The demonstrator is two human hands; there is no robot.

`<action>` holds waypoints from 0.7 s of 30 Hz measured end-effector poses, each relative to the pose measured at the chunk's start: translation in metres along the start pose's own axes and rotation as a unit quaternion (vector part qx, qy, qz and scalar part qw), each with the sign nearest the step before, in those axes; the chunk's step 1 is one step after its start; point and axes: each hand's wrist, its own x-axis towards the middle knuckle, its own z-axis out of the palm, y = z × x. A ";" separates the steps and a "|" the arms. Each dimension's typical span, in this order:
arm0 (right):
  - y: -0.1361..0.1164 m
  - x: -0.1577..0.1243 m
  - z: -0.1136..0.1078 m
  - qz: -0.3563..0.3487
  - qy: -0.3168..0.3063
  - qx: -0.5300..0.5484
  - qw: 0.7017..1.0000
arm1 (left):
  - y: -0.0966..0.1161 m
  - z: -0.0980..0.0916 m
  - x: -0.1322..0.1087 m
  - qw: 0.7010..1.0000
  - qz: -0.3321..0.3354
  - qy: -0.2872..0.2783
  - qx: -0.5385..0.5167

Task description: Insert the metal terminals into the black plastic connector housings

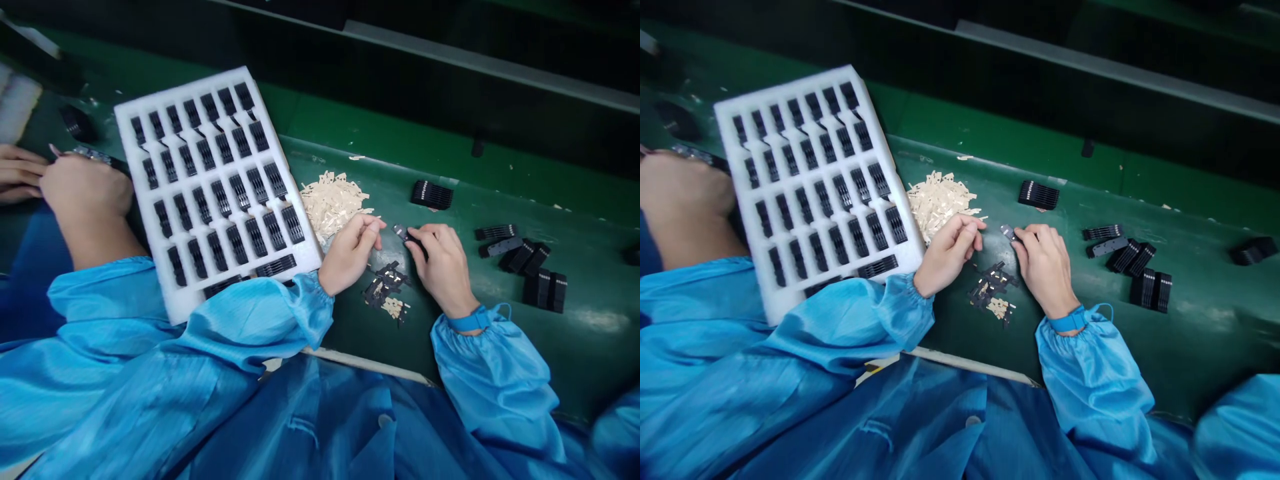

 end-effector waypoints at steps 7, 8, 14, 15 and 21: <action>-0.003 0.002 -0.003 0.039 -0.012 0.050 0.998 | -0.004 0.000 0.001 0.996 0.000 0.022 0.087; -0.003 0.002 -0.004 0.048 -0.016 0.046 0.998 | -0.004 0.000 0.001 0.996 0.000 0.023 0.091; -0.006 -0.001 -0.007 0.071 -0.025 0.035 0.997 | -0.002 0.004 0.004 0.998 -0.061 0.012 -0.020; -0.007 -0.001 -0.007 0.066 -0.021 0.043 0.997 | -0.002 0.004 0.005 0.997 -0.065 0.013 -0.027; -0.021 -0.002 -0.007 -0.001 0.043 0.114 0.992 | 0.003 -0.002 0.005 0.996 -0.065 -0.066 0.001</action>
